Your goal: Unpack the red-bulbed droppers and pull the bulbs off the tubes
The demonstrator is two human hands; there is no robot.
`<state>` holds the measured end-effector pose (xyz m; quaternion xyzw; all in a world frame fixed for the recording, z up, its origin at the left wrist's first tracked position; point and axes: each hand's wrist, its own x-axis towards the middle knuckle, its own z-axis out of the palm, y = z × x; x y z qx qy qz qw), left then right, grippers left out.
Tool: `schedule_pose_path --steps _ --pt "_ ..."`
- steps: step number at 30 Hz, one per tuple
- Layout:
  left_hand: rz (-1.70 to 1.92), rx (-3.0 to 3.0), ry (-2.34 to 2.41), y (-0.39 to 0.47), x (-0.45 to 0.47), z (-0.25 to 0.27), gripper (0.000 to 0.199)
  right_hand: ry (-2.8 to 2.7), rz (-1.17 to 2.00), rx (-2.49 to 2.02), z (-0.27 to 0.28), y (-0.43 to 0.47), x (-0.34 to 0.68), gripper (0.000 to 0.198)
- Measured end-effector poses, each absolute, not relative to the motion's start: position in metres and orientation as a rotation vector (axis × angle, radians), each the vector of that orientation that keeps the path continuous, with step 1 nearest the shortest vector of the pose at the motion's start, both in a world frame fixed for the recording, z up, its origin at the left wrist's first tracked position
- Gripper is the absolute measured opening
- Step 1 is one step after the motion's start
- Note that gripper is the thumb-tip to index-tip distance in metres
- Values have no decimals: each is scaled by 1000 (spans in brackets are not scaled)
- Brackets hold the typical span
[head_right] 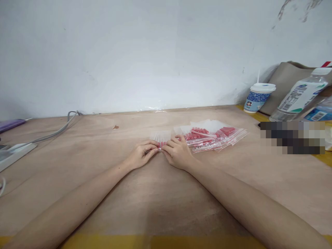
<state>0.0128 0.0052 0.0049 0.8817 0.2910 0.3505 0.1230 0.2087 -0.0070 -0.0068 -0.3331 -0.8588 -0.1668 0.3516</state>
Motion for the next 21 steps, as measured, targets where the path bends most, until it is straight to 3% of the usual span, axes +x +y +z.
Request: schedule_pose_path --steps 21 --pt "969 2257 977 8 16 6 6 -2208 -491 -810 -2 -9 208 16"
